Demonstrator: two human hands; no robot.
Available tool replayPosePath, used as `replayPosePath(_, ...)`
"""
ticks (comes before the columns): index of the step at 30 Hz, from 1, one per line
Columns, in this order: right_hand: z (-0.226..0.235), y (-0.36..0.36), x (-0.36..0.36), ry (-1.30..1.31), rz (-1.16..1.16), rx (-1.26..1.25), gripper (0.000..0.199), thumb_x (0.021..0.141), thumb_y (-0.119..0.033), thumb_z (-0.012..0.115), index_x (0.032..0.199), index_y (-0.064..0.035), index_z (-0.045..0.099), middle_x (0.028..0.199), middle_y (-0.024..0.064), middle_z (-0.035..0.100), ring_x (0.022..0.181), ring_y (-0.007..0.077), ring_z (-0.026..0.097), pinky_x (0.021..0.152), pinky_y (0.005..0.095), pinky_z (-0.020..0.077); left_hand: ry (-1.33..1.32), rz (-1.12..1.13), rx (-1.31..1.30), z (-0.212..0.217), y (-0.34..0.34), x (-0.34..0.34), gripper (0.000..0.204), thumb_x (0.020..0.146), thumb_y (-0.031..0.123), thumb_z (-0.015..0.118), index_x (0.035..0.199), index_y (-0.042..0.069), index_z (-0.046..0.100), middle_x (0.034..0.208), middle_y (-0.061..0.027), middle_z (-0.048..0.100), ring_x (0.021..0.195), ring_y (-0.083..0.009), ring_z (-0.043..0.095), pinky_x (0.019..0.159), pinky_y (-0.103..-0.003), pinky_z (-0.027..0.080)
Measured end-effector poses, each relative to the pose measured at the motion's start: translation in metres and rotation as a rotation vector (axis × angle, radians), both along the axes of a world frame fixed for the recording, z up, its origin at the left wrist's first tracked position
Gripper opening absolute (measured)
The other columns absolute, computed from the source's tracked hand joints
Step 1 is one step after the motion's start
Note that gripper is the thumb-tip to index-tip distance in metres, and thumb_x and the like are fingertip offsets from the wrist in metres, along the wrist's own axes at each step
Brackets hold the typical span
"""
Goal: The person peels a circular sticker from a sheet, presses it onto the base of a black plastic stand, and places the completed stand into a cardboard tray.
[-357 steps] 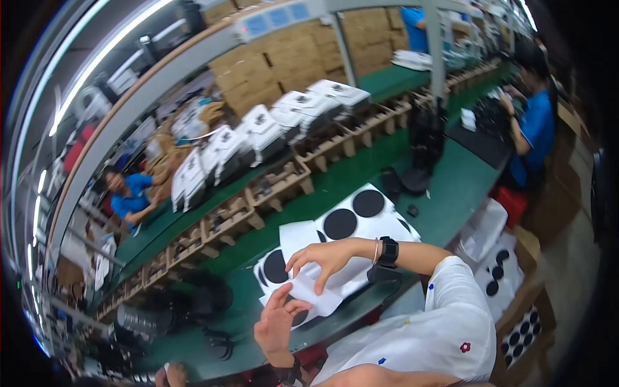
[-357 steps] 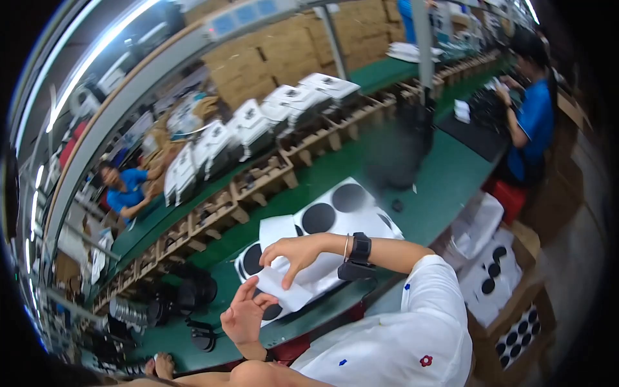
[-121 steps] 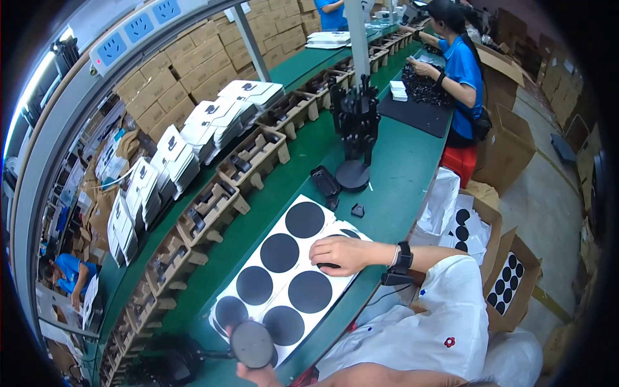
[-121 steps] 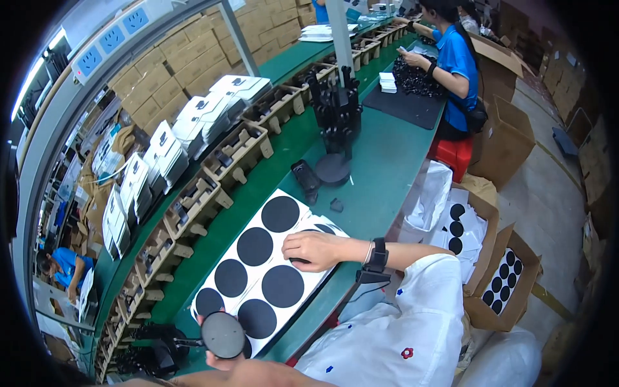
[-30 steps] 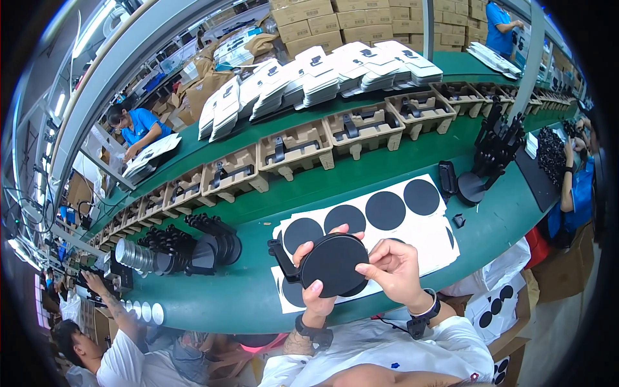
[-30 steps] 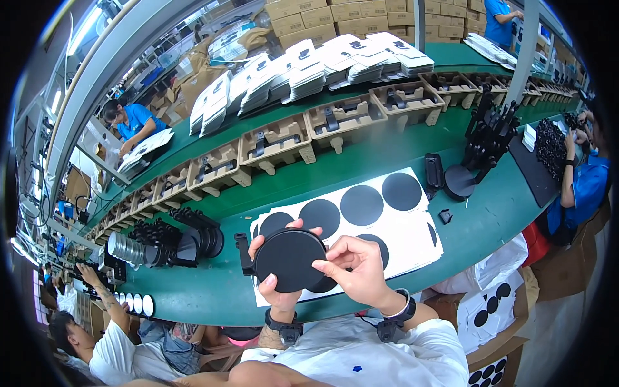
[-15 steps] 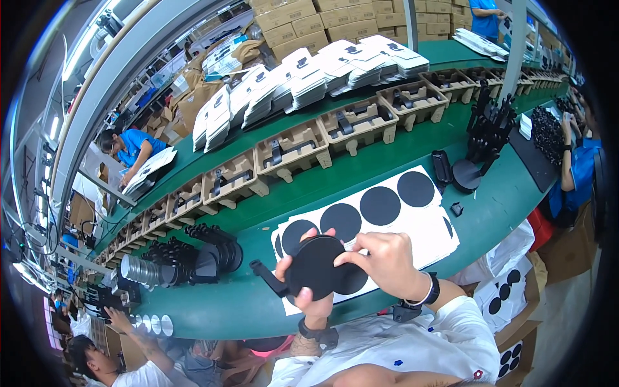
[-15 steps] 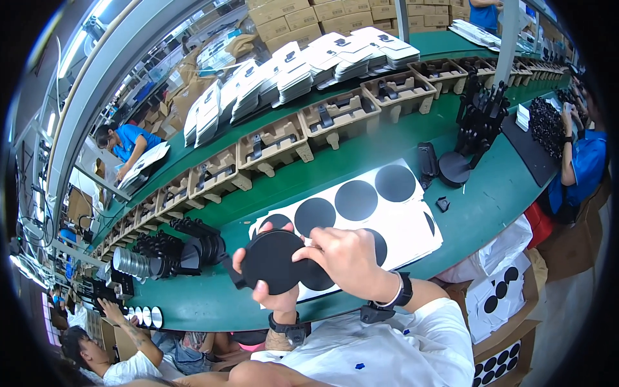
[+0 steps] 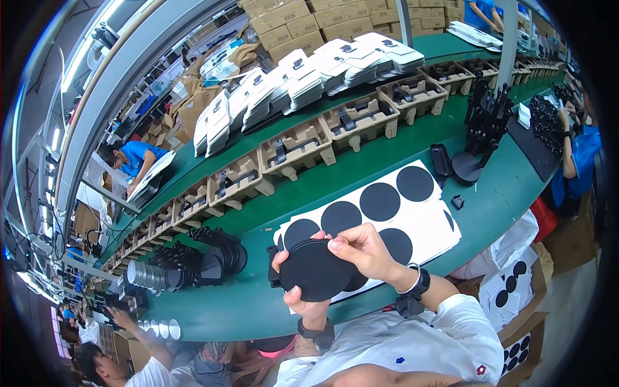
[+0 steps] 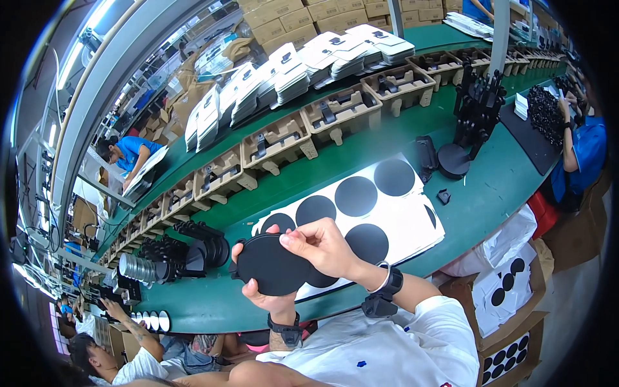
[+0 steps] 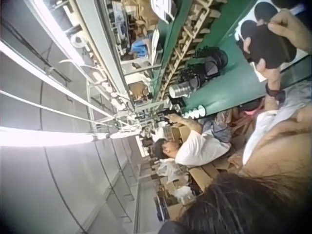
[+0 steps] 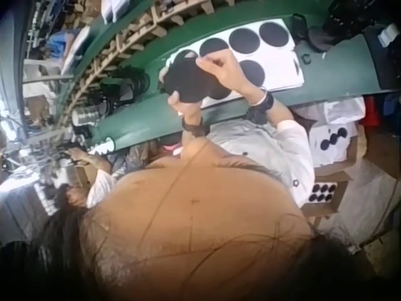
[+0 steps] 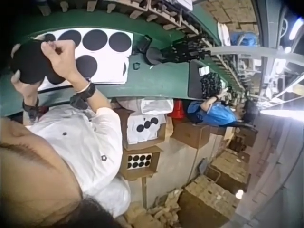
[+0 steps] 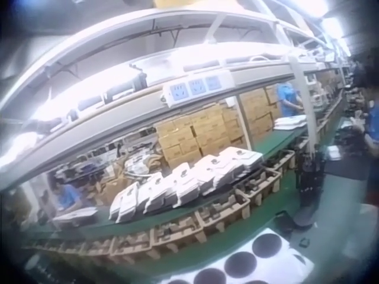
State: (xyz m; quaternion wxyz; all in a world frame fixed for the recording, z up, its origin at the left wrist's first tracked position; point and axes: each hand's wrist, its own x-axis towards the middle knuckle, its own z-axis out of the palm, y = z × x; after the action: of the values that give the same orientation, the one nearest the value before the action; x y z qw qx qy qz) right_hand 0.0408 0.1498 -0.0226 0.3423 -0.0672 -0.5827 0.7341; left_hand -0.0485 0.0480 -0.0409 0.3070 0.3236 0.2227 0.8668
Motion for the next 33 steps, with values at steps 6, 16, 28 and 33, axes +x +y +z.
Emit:
replayPosePath(6,-0.008,-0.005,-0.018,-0.054,0.000,-0.191,0.030,0.092,-0.017,0.057,0.069,0.0018,0.061,0.062,-0.0029,0.056,0.061,0.0014,0.048,0.057,0.0179,0.0412,0.179,0.056,-0.080,-0.006,-0.002,-0.007,0.057,0.075,0.039,0.055,0.127,0.020,0.038,0.128,-0.0331,0.040,0.115,-0.0430,0.047,0.099,-0.049,0.040)
replayPosePath(16,-0.037,-0.036,-0.012,-0.145,-0.380,0.270,0.014,0.087,-0.015,0.062,0.090,-0.0021,0.062,0.096,0.0085,0.059,0.080,0.0150,0.057,0.070,0.0241,0.0487,-0.294,0.050,-0.053,0.005,0.018,-0.015,0.054,0.083,0.041,0.047,0.131,0.019,0.034,0.132,-0.0226,0.041,0.118,-0.0421,0.043,0.101,-0.054,0.036)
replayPosePath(28,-0.010,0.012,0.000,-0.079,-0.462,1.001,0.031,0.074,-0.001,0.066,0.105,0.0023,0.065,0.094,0.0130,0.067,0.084,0.0263,0.066,0.075,0.0294,0.0532,0.097,0.104,-0.044,-0.042,0.020,-0.020,0.062,0.079,0.022,0.060,0.134,0.015,0.031,0.132,-0.0181,0.042,0.120,-0.0353,0.045,0.105,-0.047,0.033)
replayPosePath(33,0.000,0.081,-0.030,-0.202,-0.318,0.411,0.029,0.073,0.008,0.062,0.102,0.0067,0.064,0.080,0.0141,0.066,0.075,0.0143,0.065,0.069,0.0254,0.0519,0.042,0.048,-0.280,-0.036,0.002,-0.037,0.050,0.078,0.002,0.057,0.126,0.002,0.042,0.126,-0.0171,0.049,0.117,-0.0286,0.050,0.107,-0.041,0.032)
